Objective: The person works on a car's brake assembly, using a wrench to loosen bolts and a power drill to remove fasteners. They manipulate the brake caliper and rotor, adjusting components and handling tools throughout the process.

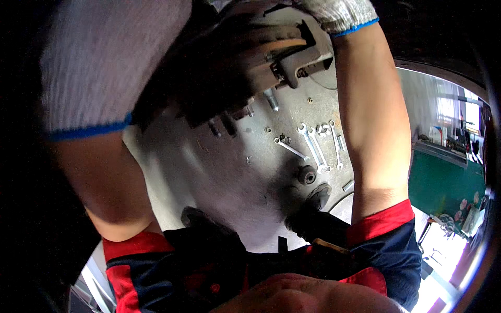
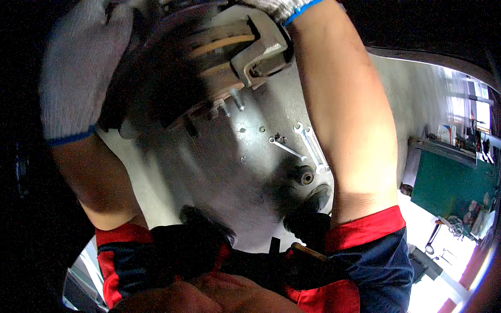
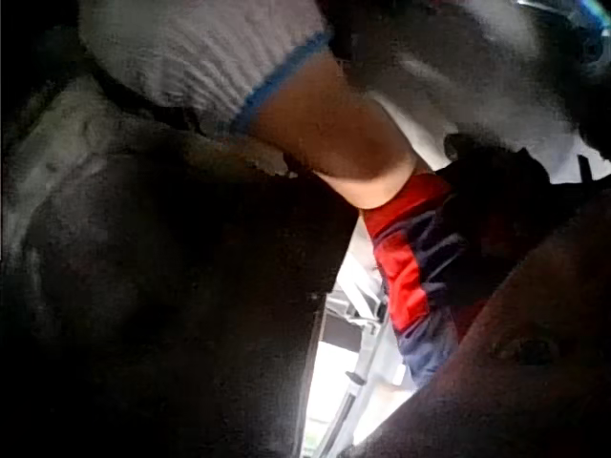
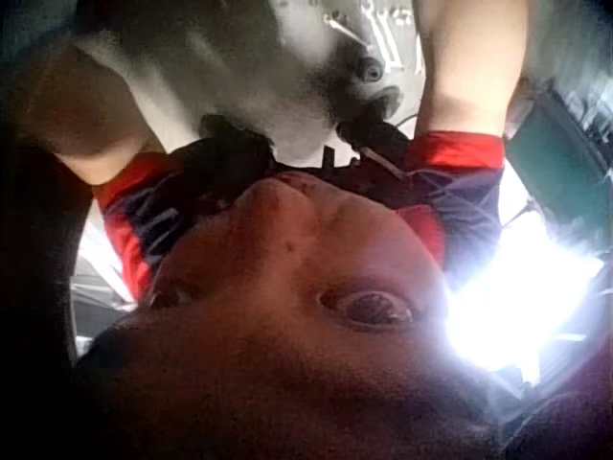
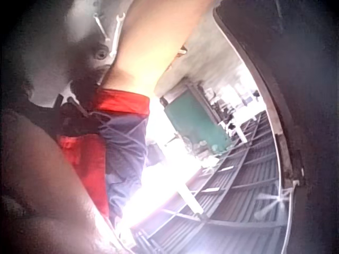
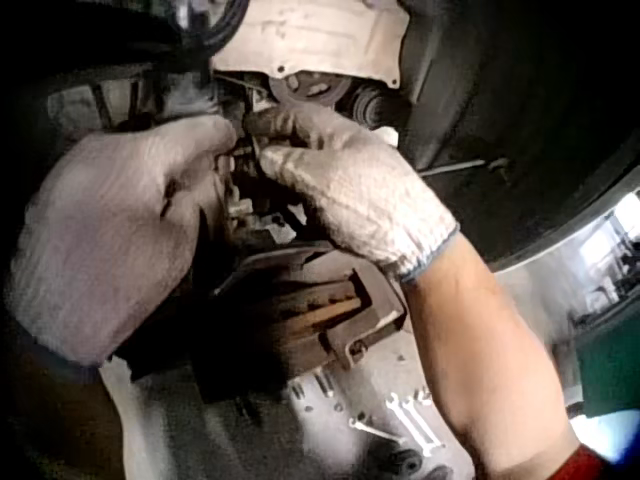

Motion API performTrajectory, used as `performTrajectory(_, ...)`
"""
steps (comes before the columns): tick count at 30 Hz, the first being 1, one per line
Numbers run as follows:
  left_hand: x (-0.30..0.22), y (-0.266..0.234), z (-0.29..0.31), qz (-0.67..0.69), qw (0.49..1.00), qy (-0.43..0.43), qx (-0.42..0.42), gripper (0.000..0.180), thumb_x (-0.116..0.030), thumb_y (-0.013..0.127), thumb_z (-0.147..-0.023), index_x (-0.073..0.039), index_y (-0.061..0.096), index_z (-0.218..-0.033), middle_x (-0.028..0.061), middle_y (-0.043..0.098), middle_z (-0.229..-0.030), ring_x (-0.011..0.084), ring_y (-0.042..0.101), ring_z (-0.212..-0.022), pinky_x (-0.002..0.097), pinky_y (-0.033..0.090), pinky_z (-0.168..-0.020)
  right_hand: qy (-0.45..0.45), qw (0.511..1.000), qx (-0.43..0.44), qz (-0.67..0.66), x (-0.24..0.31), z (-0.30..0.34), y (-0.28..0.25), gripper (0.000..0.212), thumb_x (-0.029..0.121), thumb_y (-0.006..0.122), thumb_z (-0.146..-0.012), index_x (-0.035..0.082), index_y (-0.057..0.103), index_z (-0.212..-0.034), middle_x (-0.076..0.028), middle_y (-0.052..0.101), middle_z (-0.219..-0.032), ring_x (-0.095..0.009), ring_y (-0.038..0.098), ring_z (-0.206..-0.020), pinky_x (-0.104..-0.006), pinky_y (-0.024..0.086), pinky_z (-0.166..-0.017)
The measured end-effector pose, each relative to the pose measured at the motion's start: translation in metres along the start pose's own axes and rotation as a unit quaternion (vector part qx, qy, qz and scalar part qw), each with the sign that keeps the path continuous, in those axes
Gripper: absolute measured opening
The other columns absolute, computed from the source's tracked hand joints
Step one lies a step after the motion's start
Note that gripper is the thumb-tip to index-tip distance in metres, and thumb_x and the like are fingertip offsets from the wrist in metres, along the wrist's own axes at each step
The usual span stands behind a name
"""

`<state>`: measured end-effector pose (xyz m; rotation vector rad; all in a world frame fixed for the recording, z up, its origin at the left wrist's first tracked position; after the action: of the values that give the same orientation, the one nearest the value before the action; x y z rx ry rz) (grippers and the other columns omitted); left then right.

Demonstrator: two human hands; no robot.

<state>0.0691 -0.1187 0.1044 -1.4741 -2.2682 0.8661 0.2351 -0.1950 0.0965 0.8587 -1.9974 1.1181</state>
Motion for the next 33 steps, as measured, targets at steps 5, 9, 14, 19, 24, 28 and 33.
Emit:
performTrajectory(5,0.015,0.002,-0.004,0.008,1.000,0.017,-0.007,0.038,-0.015,0.056,-0.093,-0.007,0.067,-0.128,0.0186,0.072,-0.107,0.0320,0.071,-0.098,0.0385,0.058,-0.087,0.048,0.995,0.023,-0.082,-0.011,-0.020,0.008,0.032,0.012,0.060,-0.103,-0.006,0.061,-0.128,-0.005,0.070,-0.110,-0.011,0.061,-0.098,-0.0260,0.052,-0.089)
performTrajectory(9,0.014,0.007,-0.003,0.032,0.999,0.033,-0.010,0.036,-0.012,0.058,-0.092,-0.007,0.068,-0.126,0.0185,0.072,-0.104,0.0316,0.071,-0.095,0.0383,0.058,-0.085,-0.006,0.998,0.006,0.064,-0.004,-0.012,0.001,0.034,0.018,0.055,-0.105,-0.005,0.061,-0.130,-0.014,0.069,-0.121,-0.022,0.064,-0.107,-0.0320,0.051,-0.096)
performTrajectory(14,0.013,0.008,-0.001,0.047,0.998,0.047,-0.015,0.035,-0.008,0.060,-0.091,-0.006,0.069,-0.124,0.0184,0.072,-0.101,0.0313,0.072,-0.092,0.0381,0.058,-0.082,-0.078,0.939,-0.016,0.334,-0.016,-0.011,-0.002,0.039,0.030,0.054,-0.106,-0.001,0.062,-0.128,-0.023,0.065,-0.127,-0.036,0.064,-0.116,-0.0394,0.049,-0.101)
performTrajectory(19,0.025,0.005,0.004,0.025,0.999,0.047,-0.009,0.033,-0.004,0.062,-0.089,-0.005,0.069,-0.122,0.0184,0.072,-0.097,0.0309,0.072,-0.089,0.0378,0.059,-0.079,0.026,0.983,0.000,0.184,0.005,-0.017,0.015,0.033,0.028,0.056,-0.105,-0.001,0.065,-0.119,-0.015,0.065,-0.108,-0.025,0.063,-0.098,-0.0362,0.051,-0.089)
performTrajectory(24,0.012,0.009,0.001,0.068,0.996,0.058,-0.010,0.033,-0.001,0.064,-0.088,-0.004,0.070,-0.120,0.0183,0.072,-0.094,0.0305,0.072,-0.086,0.0375,0.059,-0.077,0.143,0.983,-0.007,0.116,0.016,-0.011,0.007,0.022,0.017,0.059,-0.102,0.000,0.066,-0.114,-0.002,0.062,-0.093,-0.011,0.055,-0.085,-0.0287,0.048,-0.078)
performTrajectory(28,0.009,0.009,0.001,0.083,0.995,0.058,0.009,0.032,0.002,0.066,-0.087,-0.004,0.071,-0.118,0.0183,0.072,-0.091,0.0302,0.073,-0.084,0.0373,0.060,-0.075,0.091,0.994,-0.013,0.065,-0.011,-0.011,0.003,0.025,0.017,0.061,-0.102,-0.001,0.065,-0.119,-0.004,0.065,-0.100,-0.012,0.057,-0.089,-0.0287,0.049,-0.082)
performTrajectory(33,0.008,0.013,0.004,0.031,0.999,0.023,-0.019,0.035,0.004,0.069,-0.083,-0.004,0.071,-0.118,0.0178,0.072,-0.090,0.0314,0.072,-0.084,0.0378,0.059,-0.074,0.035,0.991,0.005,0.130,0.001,-0.007,0.006,0.034,0.024,0.053,-0.108,-0.003,0.062,-0.126,-0.013,0.068,-0.117,-0.020,0.062,-0.103,-0.0335,0.051,-0.094)
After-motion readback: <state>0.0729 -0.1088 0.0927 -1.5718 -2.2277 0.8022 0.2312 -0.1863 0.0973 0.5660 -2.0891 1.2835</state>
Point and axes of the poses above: each hand's wrist, its own z-axis away from the middle knuckle, its own y-axis out of the palm, x = y × z, the point moved 2 cm from there along -z, towards the middle knuckle
